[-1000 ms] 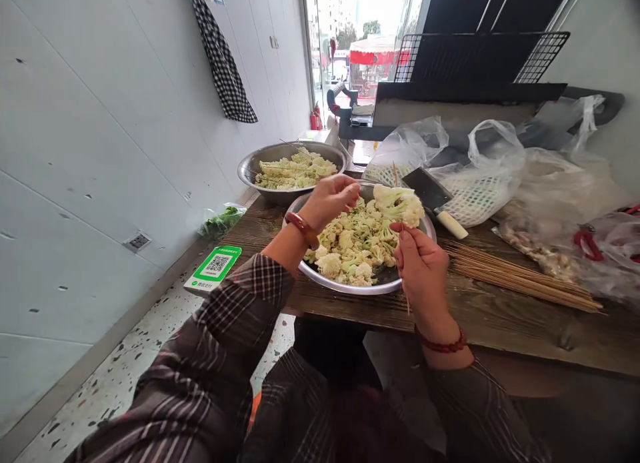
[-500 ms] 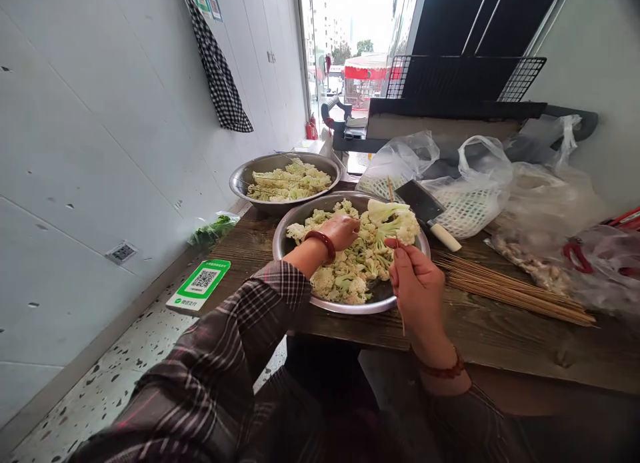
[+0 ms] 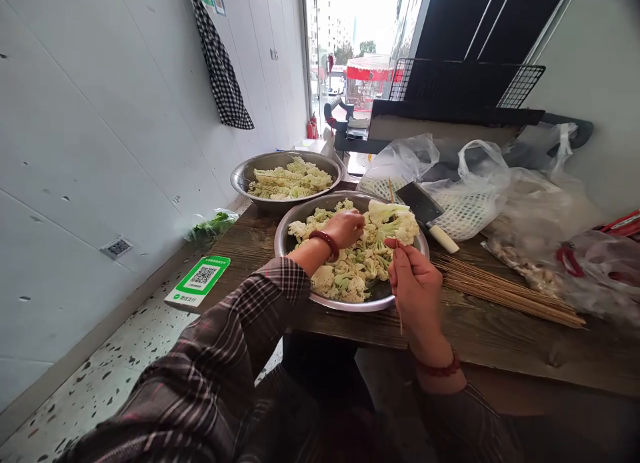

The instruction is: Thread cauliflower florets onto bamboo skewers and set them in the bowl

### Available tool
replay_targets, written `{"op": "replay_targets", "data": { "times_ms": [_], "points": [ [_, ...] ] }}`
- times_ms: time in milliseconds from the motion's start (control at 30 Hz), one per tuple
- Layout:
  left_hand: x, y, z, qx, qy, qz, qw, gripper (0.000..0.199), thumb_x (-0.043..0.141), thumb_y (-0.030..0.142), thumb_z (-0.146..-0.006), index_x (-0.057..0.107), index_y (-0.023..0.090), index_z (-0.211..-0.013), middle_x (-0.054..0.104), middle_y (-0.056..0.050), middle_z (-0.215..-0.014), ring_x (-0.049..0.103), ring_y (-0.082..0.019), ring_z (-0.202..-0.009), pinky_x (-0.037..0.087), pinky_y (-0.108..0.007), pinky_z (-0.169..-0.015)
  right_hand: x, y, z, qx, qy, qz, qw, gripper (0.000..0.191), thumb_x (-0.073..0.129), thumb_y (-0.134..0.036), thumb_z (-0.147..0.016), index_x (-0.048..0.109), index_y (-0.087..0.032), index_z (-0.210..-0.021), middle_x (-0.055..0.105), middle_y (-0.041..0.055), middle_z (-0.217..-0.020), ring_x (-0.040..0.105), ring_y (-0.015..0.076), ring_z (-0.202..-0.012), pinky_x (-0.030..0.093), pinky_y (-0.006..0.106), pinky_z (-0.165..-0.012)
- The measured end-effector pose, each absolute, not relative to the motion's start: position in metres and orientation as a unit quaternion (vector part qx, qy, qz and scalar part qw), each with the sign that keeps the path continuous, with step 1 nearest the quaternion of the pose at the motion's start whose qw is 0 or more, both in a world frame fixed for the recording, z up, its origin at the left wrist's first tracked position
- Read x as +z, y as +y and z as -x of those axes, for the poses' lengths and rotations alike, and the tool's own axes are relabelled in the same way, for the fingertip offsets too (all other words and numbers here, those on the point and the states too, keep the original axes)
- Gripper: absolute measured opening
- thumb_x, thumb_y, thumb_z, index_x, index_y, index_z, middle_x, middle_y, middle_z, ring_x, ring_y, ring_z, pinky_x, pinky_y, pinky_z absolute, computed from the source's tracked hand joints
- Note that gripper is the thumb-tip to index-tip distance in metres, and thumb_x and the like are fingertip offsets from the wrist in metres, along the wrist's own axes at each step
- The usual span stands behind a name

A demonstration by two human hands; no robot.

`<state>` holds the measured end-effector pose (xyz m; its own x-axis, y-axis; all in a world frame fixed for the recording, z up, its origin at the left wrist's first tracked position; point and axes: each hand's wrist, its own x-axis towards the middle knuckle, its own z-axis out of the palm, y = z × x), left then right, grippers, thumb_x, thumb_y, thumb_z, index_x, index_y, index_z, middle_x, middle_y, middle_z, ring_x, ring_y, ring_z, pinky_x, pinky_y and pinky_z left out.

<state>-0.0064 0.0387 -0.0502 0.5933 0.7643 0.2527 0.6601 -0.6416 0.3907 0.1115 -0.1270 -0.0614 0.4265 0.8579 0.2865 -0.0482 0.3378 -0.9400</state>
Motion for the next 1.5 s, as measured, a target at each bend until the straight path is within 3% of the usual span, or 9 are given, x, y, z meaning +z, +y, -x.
{"op": "replay_targets", "data": {
  "times_ms": [133, 233, 467, 700, 967, 1100, 1200, 1333, 1500],
  "points": [
    [-0.034, 0.039, 0.024, 0.36, 0.408, -0.716, 0.438, 0.01, 0.058, 0.018, -0.084, 0.054, 0.016, -0.075, 0.059, 0.0, -0.067, 0.054, -0.01, -0.056, 0.05, -0.025, -0.058, -0.063, -0.126, -0.111, 0.339, -0.415, 0.474, 0.698, 0.035, 0.062, -0.045, -0.092, 0.074, -0.016, -0.108, 0.043, -0.0074, -0.053, 0.035, 0.0067, -0.046, 0.023, 0.019, -0.042],
    [-0.027, 0.032, 0.032, 0.415, 0.362, -0.618, 0.561, 0.013, 0.062, 0.023, -0.085, 0.052, 0.016, -0.08, 0.06, 0.001, -0.064, 0.057, -0.009, -0.05, 0.045, -0.02, -0.048, -0.063, -0.126, -0.11, 0.349, -0.403, 0.472, 0.702, 0.037, 0.064, -0.046, -0.091, 0.073, -0.015, -0.11, 0.042, -0.0079, -0.052, 0.033, 0.0065, -0.046, 0.022, 0.019, -0.041],
    [-0.024, 0.022, 0.032, 0.422, 0.315, -0.572, 0.628, 0.027, 0.074, 0.032, -0.081, 0.054, 0.015, -0.083, 0.062, 0.0, -0.061, 0.065, -0.013, -0.048, 0.04, -0.016, -0.04, -0.063, -0.127, -0.109, 0.334, -0.402, 0.489, 0.699, 0.04, 0.065, -0.049, -0.089, 0.074, -0.015, -0.108, 0.041, -0.0073, -0.052, 0.035, 0.0068, -0.046, 0.024, 0.02, -0.041],
    [-0.016, 0.018, 0.036, 0.449, 0.29, -0.512, 0.673, 0.023, 0.073, 0.022, -0.082, 0.06, 0.014, -0.098, 0.067, -0.001, -0.071, 0.072, -0.016, -0.064, 0.056, -0.024, -0.058, -0.064, -0.126, -0.11, 0.333, -0.407, 0.494, 0.693, 0.039, 0.067, -0.05, -0.088, 0.074, -0.016, -0.106, 0.043, -0.0067, -0.054, 0.036, 0.0068, -0.046, 0.025, 0.021, -0.041],
    [-0.026, 0.029, 0.037, 0.414, 0.371, -0.677, 0.481, 0.007, 0.066, 0.016, -0.081, 0.059, 0.015, -0.079, 0.062, 0.001, -0.07, 0.059, -0.009, -0.063, 0.049, -0.023, -0.065, -0.064, -0.127, -0.109, 0.317, -0.412, 0.507, 0.687, 0.038, 0.065, -0.049, -0.089, 0.073, -0.017, -0.109, 0.044, -0.0064, -0.056, 0.036, 0.0073, -0.047, 0.024, 0.021, -0.042],
    [-0.033, 0.031, 0.036, 0.26, 0.437, -0.832, 0.222, 0.006, 0.062, 0.017, -0.08, 0.068, 0.019, -0.079, 0.067, -0.004, -0.079, 0.062, -0.018, -0.079, 0.048, -0.03, -0.079, -0.062, -0.127, -0.109, 0.312, -0.417, 0.508, 0.686, 0.039, 0.064, -0.049, -0.089, 0.073, -0.018, -0.11, 0.044, -0.0061, -0.056, 0.037, 0.0079, -0.047, 0.026, 0.022, -0.042],
    [-0.036, 0.028, 0.036, 0.111, 0.428, -0.89, 0.113, 0.007, 0.067, 0.022, -0.076, 0.071, 0.02, -0.082, 0.071, -0.008, -0.091, 0.064, -0.025, -0.096, 0.046, -0.034, -0.089, -0.061, -0.127, -0.109, 0.31, -0.418, 0.515, 0.681, 0.04, 0.063, -0.049, -0.089, 0.073, -0.017, -0.11, 0.043, -0.0062, -0.055, 0.035, 0.0083, -0.046, 0.025, 0.023, -0.041],
    [-0.04, 0.022, 0.032, 0.004, 0.398, -0.917, 0.034, 0.012, 0.075, 0.027, -0.071, 0.072, 0.018, -0.078, 0.07, -0.016, -0.104, 0.059, -0.033, -0.111, 0.043, -0.038, -0.097, -0.06, -0.128, -0.109, 0.314, -0.426, 0.507, 0.68, 0.039, 0.063, -0.049, -0.089, 0.073, -0.016, -0.107, 0.042, -0.006, -0.054, 0.035, 0.0085, -0.046, 0.023, 0.023, -0.041],
    [-0.048, 0.019, 0.026, 0.02, 0.394, -0.918, 0.025, 0.008, 0.072, 0.023, -0.071, 0.071, 0.015, -0.07, 0.068, -0.021, -0.102, 0.058, -0.037, -0.11, 0.042, -0.044, -0.097, -0.06, -0.13, -0.11, 0.313, -0.436, 0.502, 0.678, 0.037, 0.061, -0.047, -0.092, 0.073, -0.016, -0.106, 0.043, -0.0059, -0.055, 0.036, 0.0089, -0.047, 0.025, 0.023, -0.043]
  ]
}}
